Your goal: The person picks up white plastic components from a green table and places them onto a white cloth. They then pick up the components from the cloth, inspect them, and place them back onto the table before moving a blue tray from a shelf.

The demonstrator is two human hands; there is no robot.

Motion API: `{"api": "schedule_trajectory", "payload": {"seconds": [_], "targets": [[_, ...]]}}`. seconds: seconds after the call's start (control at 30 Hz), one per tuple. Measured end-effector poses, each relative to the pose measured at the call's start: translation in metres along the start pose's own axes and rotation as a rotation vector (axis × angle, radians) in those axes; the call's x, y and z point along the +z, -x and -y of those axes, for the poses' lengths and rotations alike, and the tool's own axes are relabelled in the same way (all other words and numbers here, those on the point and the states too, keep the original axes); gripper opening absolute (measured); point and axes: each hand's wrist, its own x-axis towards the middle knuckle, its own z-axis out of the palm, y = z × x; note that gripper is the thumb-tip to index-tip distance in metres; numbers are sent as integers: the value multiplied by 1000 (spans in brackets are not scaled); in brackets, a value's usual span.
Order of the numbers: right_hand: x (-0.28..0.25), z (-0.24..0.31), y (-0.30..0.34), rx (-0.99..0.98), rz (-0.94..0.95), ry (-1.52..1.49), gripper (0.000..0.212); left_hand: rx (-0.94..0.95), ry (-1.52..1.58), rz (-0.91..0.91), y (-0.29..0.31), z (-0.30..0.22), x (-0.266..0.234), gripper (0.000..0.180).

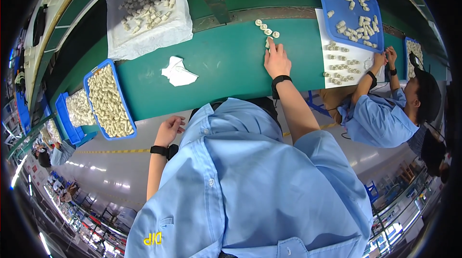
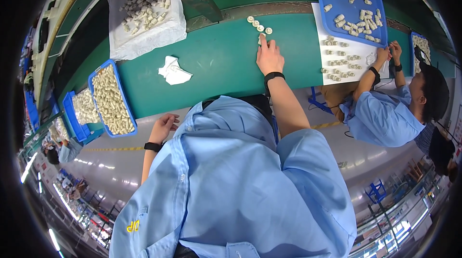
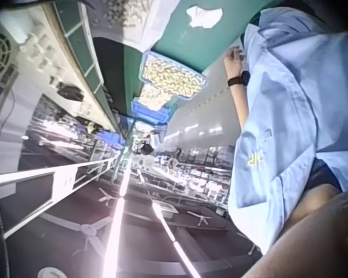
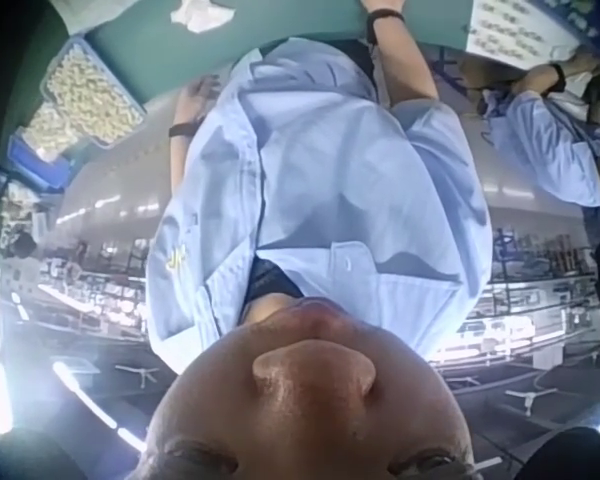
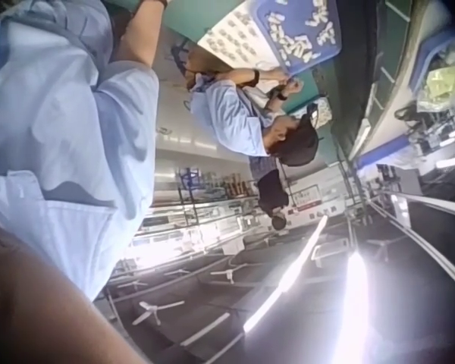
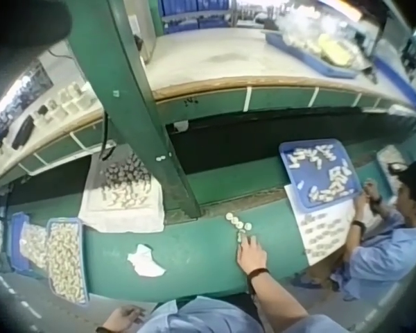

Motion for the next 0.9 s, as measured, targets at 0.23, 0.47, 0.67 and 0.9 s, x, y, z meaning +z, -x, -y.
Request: {"api": "schedule_trajectory", "payload": {"seconds": [0.23,0.47,0.67,0.9], "targets": [[5,5,-3,44,17,65,51,12,-34,8,3,5,-5,28],[8,5,-6,71,-3,40,44,19,-36,12,1,7,-6,28],[10,5,-6,24,-21,60,39,18,-26,8,0,5,-7,29],[11,2,-7,-51,53,97,32,31,-41,24,-3,8,-9,28]]}}
